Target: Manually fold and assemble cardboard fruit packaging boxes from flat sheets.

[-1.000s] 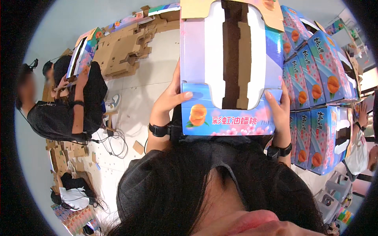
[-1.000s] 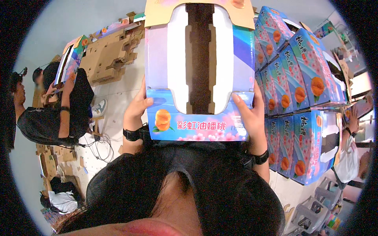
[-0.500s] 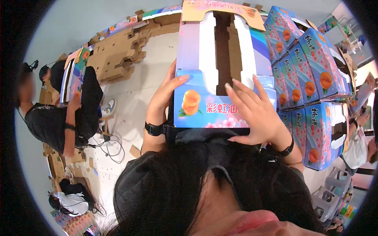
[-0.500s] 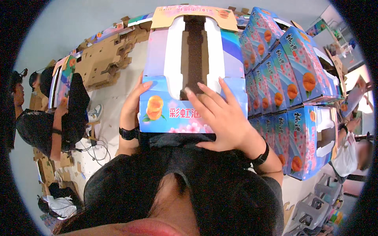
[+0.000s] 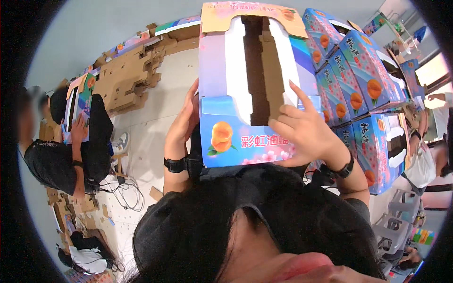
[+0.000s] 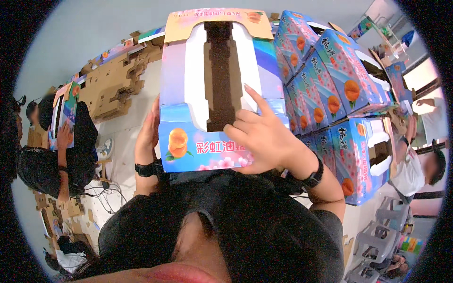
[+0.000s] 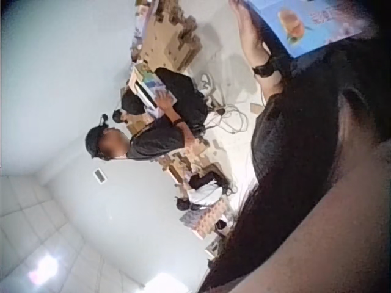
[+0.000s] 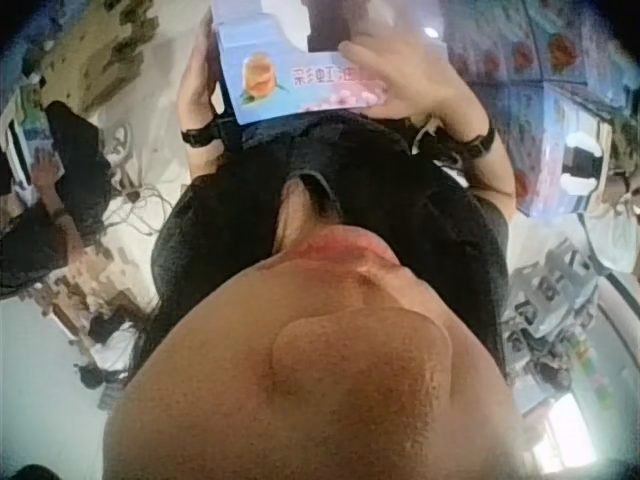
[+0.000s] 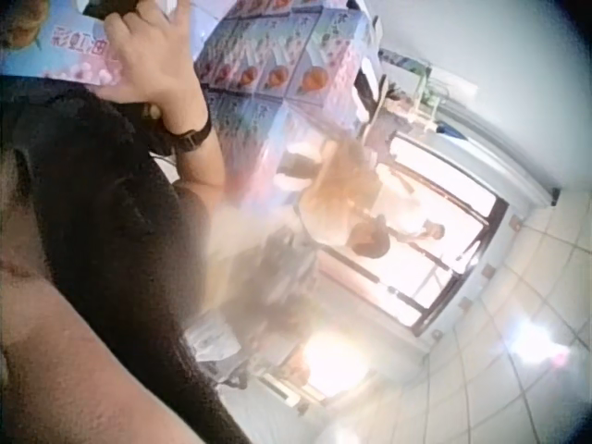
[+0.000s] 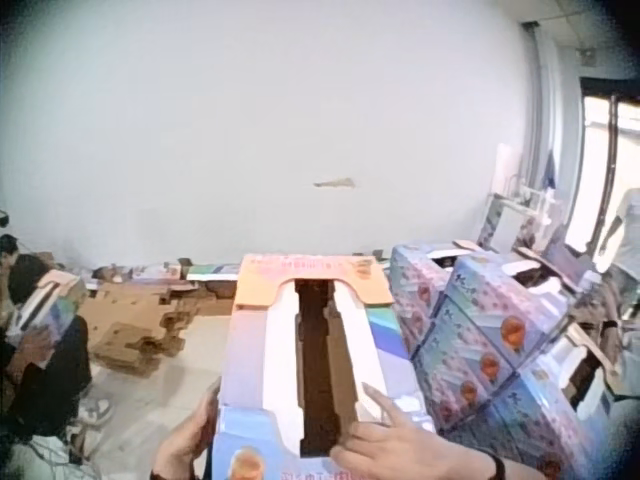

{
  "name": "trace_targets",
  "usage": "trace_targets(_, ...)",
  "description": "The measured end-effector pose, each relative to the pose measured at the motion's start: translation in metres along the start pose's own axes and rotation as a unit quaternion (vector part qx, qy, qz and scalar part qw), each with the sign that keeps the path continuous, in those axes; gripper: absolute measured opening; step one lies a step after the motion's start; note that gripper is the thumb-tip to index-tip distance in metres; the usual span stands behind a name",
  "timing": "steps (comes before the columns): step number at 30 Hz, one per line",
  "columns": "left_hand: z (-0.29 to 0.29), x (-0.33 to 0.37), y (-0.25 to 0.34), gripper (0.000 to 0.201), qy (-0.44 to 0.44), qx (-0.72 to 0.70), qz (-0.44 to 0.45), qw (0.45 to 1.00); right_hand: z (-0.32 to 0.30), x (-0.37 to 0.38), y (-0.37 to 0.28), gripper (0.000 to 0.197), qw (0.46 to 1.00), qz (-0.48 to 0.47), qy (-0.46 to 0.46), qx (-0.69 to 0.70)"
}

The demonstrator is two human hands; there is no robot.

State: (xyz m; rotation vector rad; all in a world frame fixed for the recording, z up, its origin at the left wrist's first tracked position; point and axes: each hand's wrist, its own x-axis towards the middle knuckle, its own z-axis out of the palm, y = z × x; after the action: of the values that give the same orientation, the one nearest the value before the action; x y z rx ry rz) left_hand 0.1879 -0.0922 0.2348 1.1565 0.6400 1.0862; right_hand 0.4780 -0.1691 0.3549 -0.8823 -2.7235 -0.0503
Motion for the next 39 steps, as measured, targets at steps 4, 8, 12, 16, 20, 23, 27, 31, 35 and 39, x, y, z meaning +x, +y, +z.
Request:
trace_targets(4, 0.001, 0.004, 0.004, 0.084, -0.04, -0.003, -0.006, 0.999, -0.035, -0.023, -0.021, 0.071, 0.997, 0.048, 0.024, -0.055)
trace_targets(8, -0.011, 0.003, -0.002, 0.069, -0.035, -0.034, -0.038, 0.998, -0.088, -0.048, -0.05, 0.079, 0.972, 0.177, 0.009, -0.154)
trace_targets(12, -0.007, 0.001, -0.001, 0.07, -0.043, 0.012, -0.066, 0.997, -0.127, -0.073, -0.077, 0.082, 0.903, 0.331, 0.027, -0.274)
trace_targets(16, -0.005, -0.002, 0.011, 0.067, -0.09, 0.035, -0.043, 0.994, -0.181, -0.132, -0.075, 0.066, 0.809, 0.393, 0.031, -0.436)
trace_targets(20, -0.008, 0.0, 0.014, 0.065, -0.127, 0.005, -0.028, 0.991, -0.225, -0.228, -0.062, 0.069, 0.721, 0.401, 0.007, -0.565)
trace_targets(23, -0.016, 0.0, 0.004, 0.063, -0.116, -0.075, -0.017, 0.99, -0.224, -0.253, -0.066, 0.068, 0.728, 0.445, -0.031, -0.52)
trace_targets(27, -0.034, 0.0, -0.005, 0.063, -0.137, -0.109, -0.02, 0.984, -0.195, -0.248, -0.069, 0.071, 0.705, 0.535, -0.079, -0.459)
trace_targets(31, -0.03, 0.001, -0.002, 0.063, -0.152, -0.077, -0.03, 0.985, -0.174, -0.24, -0.054, 0.068, 0.749, 0.517, -0.072, -0.408)
trace_targets(35, -0.031, -0.003, -0.001, 0.062, -0.134, -0.093, -0.026, 0.986, -0.168, -0.229, -0.035, 0.065, 0.793, 0.511, -0.059, -0.325)
trace_targets(39, -0.042, -0.001, -0.003, 0.059, -0.12, -0.145, -0.014, 0.982, -0.163, -0.258, -0.006, 0.062, 0.807, 0.579, 0.01, -0.116)
